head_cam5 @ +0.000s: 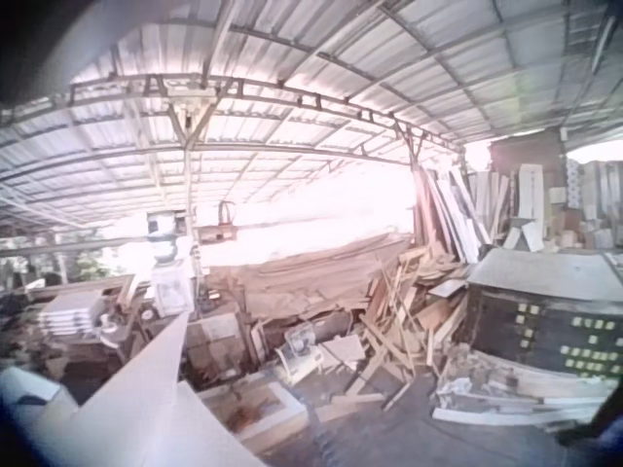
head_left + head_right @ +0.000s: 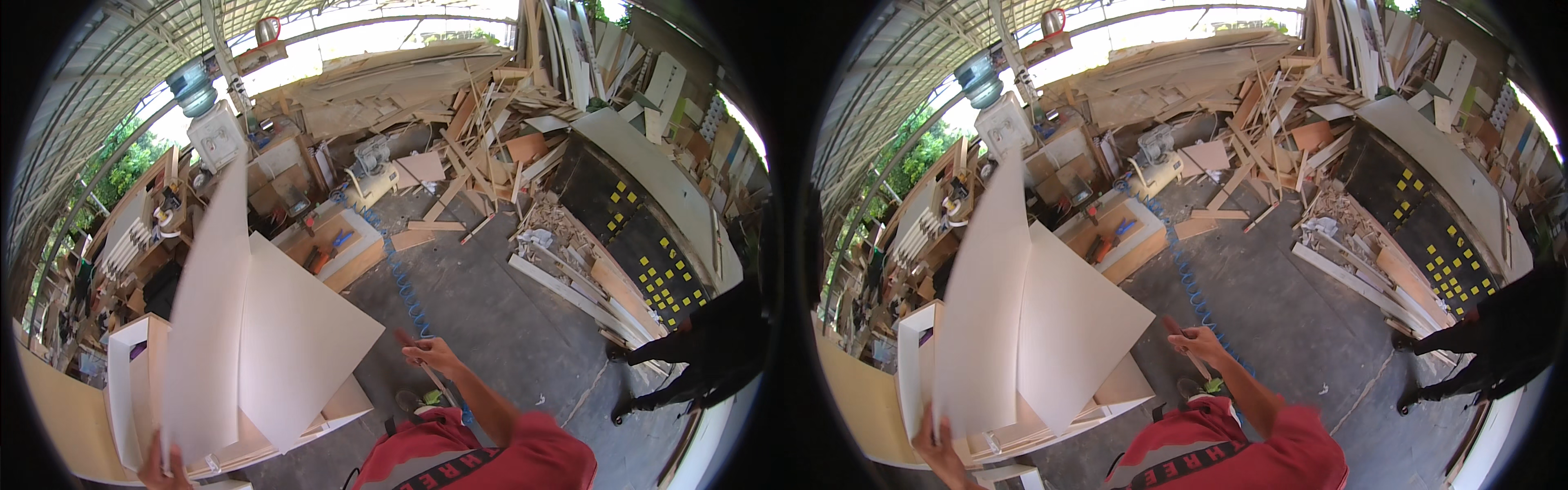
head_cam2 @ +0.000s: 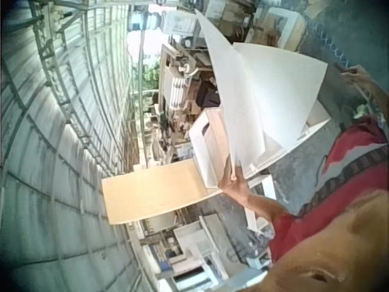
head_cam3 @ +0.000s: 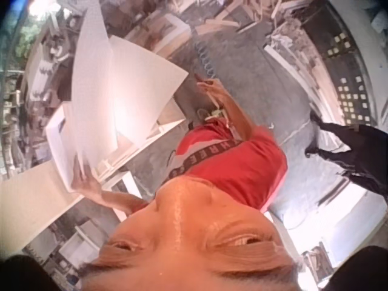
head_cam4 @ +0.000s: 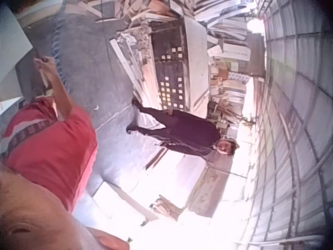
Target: The person uses a sanding block to sand the edges and surface of a wooden board, then places it on top of a partially assembled cabinet.
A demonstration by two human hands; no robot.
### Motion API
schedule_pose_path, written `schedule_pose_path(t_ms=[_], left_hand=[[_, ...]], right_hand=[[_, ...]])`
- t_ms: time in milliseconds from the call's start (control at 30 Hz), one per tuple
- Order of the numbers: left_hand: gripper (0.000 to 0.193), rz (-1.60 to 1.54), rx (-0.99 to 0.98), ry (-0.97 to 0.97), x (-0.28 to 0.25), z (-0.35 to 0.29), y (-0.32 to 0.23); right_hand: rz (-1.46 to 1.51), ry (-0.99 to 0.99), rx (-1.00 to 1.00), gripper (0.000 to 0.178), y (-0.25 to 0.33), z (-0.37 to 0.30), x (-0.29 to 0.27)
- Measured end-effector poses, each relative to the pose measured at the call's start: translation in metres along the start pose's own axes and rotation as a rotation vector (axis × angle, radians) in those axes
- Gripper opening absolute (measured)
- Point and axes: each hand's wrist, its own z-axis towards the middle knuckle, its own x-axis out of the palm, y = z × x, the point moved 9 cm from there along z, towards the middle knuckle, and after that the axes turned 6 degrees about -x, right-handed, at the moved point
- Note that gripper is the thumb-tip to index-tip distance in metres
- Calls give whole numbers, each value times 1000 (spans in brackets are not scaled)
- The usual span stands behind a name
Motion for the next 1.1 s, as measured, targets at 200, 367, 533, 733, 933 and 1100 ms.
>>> schedule_pose_path(t_ms=[200,367,533,733,933,1100], left_hand=[[34,73,47,259,47,-78,-15],[36,0,129,295,106,-151,18],[31,56,173,266,167,-228,88],[41,118,162,225,224,-305,148],[43,101,128,254,223,-315,154],[65,404,-266,-207,193,-299,190]], right_hand=[[199,-175,55,41,-23,-24,-19],[263,-253,63,45,-44,-25,-22],[210,-361,36,48,-46,-26,-14],[-10,-336,-115,55,-23,-30,37],[-774,-184,-670,65,39,-71,126],[-945,196,-991,75,29,-117,208]])
